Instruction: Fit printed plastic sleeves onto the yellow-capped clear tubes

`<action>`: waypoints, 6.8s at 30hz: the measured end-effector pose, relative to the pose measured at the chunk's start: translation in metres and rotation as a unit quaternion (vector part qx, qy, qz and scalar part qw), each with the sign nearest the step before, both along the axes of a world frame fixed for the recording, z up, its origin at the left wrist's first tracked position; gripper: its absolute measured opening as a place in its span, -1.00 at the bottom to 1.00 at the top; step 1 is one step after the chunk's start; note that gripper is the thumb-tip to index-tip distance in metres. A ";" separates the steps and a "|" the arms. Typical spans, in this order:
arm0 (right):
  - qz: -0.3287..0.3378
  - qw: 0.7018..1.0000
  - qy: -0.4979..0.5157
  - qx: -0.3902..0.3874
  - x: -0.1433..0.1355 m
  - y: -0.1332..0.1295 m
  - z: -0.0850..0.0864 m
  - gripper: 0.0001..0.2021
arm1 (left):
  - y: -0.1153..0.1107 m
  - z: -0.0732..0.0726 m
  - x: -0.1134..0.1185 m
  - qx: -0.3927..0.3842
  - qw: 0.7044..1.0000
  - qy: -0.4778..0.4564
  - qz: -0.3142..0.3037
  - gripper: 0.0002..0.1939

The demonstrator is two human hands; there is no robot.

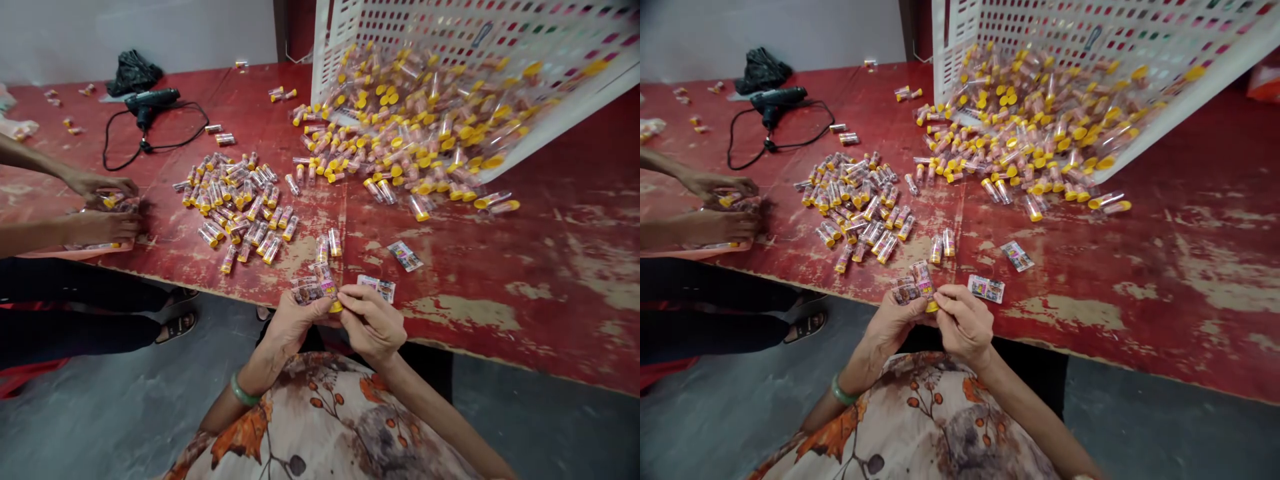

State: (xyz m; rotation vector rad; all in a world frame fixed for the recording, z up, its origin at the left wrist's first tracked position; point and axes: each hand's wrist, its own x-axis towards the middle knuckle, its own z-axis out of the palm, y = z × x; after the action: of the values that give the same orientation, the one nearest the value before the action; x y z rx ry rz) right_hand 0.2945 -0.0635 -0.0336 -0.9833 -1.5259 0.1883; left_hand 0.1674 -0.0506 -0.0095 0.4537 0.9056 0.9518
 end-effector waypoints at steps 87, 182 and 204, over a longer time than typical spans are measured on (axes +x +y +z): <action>0.179 0.716 0.445 -0.507 0.014 0.072 0.024 -0.75 | 0.037 -0.006 -0.040 0.014 0.974 0.032 0.224 -0.64; -0.052 0.997 -0.017 -0.061 -0.004 -0.010 -0.013 -0.73 | 0.006 -0.025 -0.001 -0.009 0.962 -0.028 0.270 -0.64; -0.059 0.985 -0.160 0.013 -0.007 -0.014 -0.033 -0.66 | -0.002 -0.030 -0.006 -0.012 0.975 0.009 0.222 -0.76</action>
State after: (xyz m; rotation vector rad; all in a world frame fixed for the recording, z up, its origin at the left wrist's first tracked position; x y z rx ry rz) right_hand 0.2879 -0.0775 -0.0671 -1.1181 -1.7482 -0.0778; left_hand 0.1619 -0.0531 -0.0391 0.2405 1.0573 1.3437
